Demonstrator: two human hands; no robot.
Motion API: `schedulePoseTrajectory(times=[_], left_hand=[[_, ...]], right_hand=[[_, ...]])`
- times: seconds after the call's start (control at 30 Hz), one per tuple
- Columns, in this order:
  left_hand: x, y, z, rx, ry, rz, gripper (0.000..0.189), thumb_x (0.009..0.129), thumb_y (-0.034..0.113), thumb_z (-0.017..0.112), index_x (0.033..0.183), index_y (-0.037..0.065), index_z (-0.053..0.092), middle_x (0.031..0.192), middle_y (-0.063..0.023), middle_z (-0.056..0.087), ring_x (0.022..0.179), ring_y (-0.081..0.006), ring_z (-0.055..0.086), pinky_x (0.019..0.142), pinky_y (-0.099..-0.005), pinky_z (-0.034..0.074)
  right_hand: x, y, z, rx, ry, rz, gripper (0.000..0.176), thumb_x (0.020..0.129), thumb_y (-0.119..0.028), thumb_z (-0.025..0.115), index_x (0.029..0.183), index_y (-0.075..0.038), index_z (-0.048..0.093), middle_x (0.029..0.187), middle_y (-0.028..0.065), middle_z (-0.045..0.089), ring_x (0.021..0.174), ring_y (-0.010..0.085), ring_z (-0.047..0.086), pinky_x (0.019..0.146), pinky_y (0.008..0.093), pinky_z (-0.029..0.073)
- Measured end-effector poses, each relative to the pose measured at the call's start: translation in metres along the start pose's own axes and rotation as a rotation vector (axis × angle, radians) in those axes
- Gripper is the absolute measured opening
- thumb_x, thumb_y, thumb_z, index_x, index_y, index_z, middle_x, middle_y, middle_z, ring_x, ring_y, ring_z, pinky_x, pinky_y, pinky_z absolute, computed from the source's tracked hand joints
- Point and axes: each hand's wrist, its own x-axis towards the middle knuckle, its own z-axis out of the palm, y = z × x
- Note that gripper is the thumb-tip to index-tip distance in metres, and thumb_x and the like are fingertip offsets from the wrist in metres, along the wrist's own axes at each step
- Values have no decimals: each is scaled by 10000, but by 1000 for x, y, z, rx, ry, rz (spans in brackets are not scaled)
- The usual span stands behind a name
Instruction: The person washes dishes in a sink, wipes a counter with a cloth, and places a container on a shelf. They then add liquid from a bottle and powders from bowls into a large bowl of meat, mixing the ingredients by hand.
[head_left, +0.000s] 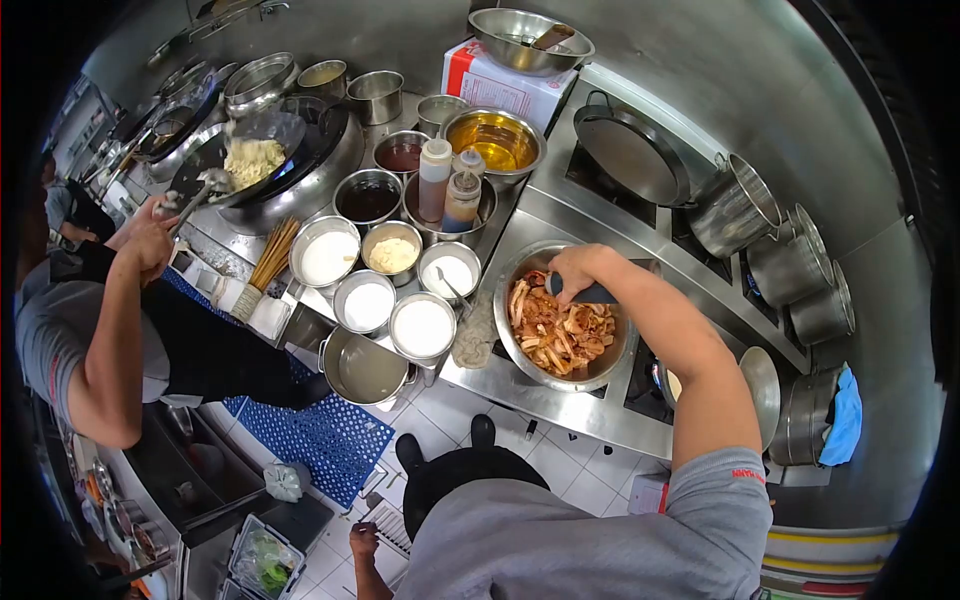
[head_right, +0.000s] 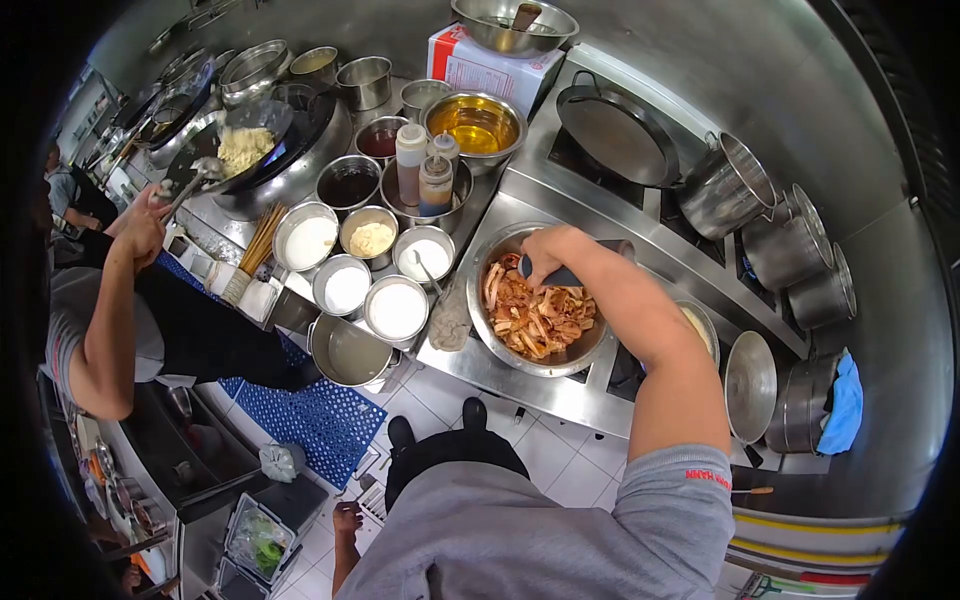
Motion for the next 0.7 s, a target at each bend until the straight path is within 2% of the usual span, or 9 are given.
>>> schedulePoseTrajectory(times=[0.03,0.27,0.47,0.53,0.57,0.7], left_hand=[[1,3,-2,4,-17,24,247,837,190,708,982,45,570,757,-69,654,500,-100,528,399,-243,408],[10,7,-8,121,-23,13,276,836,206,687,1014,35,565,791,-88,671,532,-105,537,422,-253,432],[16,10,-7,158,-43,19,248,837,188,687,1000,42,570,778,-83,662,533,-112,542,421,-249,428],[21,9,-7,179,-62,59,283,835,207,673,1034,36,567,768,-88,646,550,-142,577,414,-272,437],[24,8,-8,189,-71,79,302,834,217,666,1051,33,566,763,-90,638,558,-158,594,411,-283,441],[30,12,-4,180,-79,72,279,818,214,671,1010,31,584,761,-90,634,569,-164,605,412,-287,441]], right_hand=[[-17,-15,-8,-8,18,-18,735,642,-503,780,1222,-70,653,1146,165,687,1055,318,657,898,421,528],[-34,-41,17,-52,21,-91,660,659,-506,779,1141,-63,692,1118,181,692,1038,334,660,899,424,521],[-67,-57,39,-52,-23,-193,677,677,-463,757,1211,-65,637,1112,184,682,1057,335,644,900,425,516],[-77,-55,50,-28,-11,-268,681,694,-473,741,1221,-62,611,1096,197,676,1041,346,644,891,442,516],[-80,-57,56,-20,-54,-158,674,679,-475,756,1206,-68,648,1144,172,674,1080,329,634,914,429,515],[-96,-48,78,-38,-111,-114,698,685,-486,750,1231,-69,629,1135,176,676,1081,335,635,897,437,521]])
